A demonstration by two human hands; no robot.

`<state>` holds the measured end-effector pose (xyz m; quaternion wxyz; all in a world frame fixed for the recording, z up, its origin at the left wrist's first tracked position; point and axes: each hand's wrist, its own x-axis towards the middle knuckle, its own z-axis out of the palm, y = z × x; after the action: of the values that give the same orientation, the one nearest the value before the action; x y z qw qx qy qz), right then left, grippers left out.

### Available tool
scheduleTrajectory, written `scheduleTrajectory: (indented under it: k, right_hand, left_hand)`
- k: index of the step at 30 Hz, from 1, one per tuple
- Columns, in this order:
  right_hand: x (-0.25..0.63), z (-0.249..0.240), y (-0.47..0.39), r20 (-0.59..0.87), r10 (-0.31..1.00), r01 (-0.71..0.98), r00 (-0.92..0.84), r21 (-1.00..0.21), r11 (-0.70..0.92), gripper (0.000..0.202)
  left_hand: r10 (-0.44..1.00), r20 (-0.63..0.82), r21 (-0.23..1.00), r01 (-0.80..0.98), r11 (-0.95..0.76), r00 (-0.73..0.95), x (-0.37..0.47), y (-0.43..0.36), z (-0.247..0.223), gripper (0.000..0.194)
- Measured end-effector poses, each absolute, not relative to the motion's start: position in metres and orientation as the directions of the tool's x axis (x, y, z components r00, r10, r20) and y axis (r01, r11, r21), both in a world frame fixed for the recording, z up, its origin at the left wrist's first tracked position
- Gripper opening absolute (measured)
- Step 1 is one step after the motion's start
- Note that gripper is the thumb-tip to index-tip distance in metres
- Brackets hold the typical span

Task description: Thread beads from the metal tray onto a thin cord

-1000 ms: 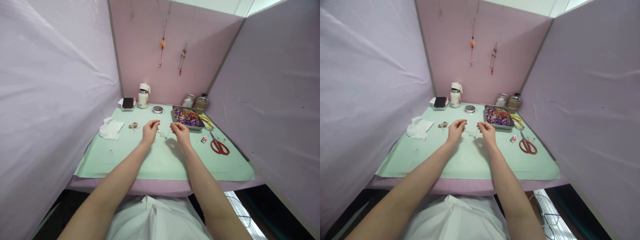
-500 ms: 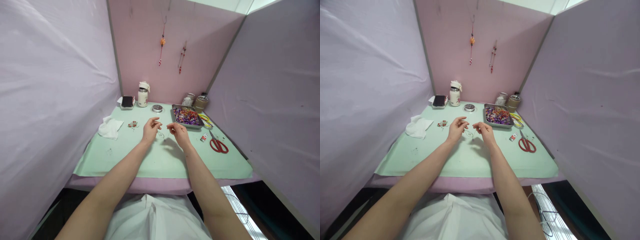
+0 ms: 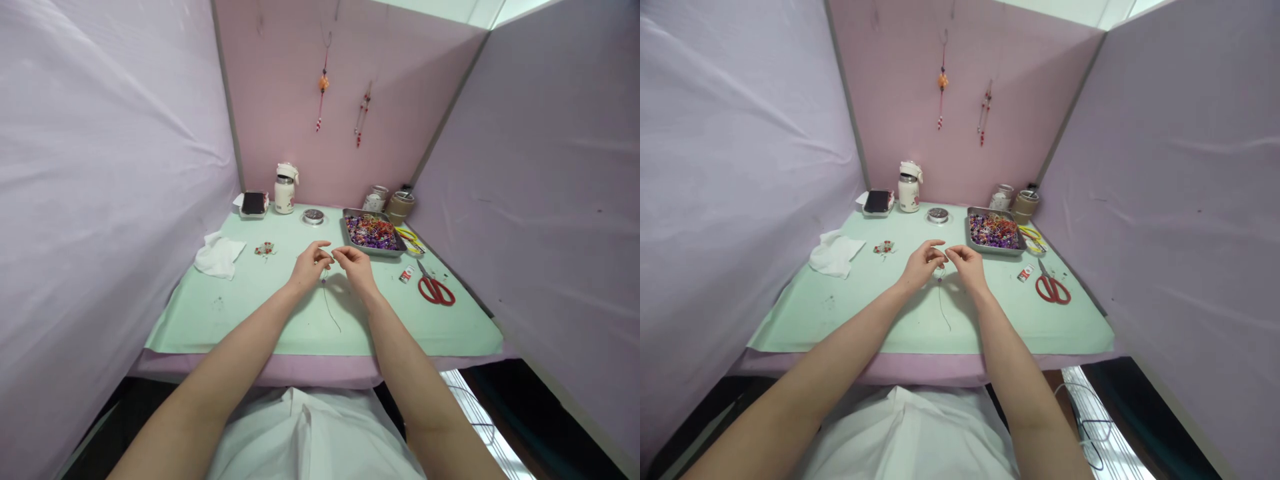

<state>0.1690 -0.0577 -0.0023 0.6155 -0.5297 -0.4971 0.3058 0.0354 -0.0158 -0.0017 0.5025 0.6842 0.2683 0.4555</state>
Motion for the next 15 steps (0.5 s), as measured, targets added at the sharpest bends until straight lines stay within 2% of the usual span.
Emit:
scheduleTrajectory:
  k: [3,7,9,11,15]
  right_hand:
    - [0.1691,-0.0031,-0.0580,0.313,0.896,0.172,0.314,-0.947,0.271,0.025]
    - [0.1693,-0.0023,-0.0594,0.326,0.900,0.214,0.288,-0.938,0.271,0.024]
    - [0.1694,-0.0015,-0.0601,0.317,0.898,0.216,0.303,-0.941,0.260,0.026]
    - [0.1696,-0.0006,-0.0605,0.301,0.896,0.208,0.325,-0.948,0.243,0.026]
    - [0.1705,0.0004,-0.0602,0.266,0.900,0.179,0.347,-0.960,0.214,0.026]
  left_hand:
    - [0.845,0.294,0.952,-0.060,-0.300,0.448,0.0358,-0.0156,-0.0019,0.035]
    - [0.874,0.101,0.995,-0.072,-0.076,0.476,0.0353,-0.0169,0.0027,0.034]
    - [0.858,0.053,0.996,-0.089,-0.008,0.512,0.0346,-0.0177,0.0049,0.030]
    - [0.842,0.060,0.995,-0.103,-0.005,0.536,0.0342,-0.0179,0.0057,0.025]
    - [0.857,0.147,0.989,-0.088,-0.119,0.494,0.0345,-0.0167,0.0039,0.014]
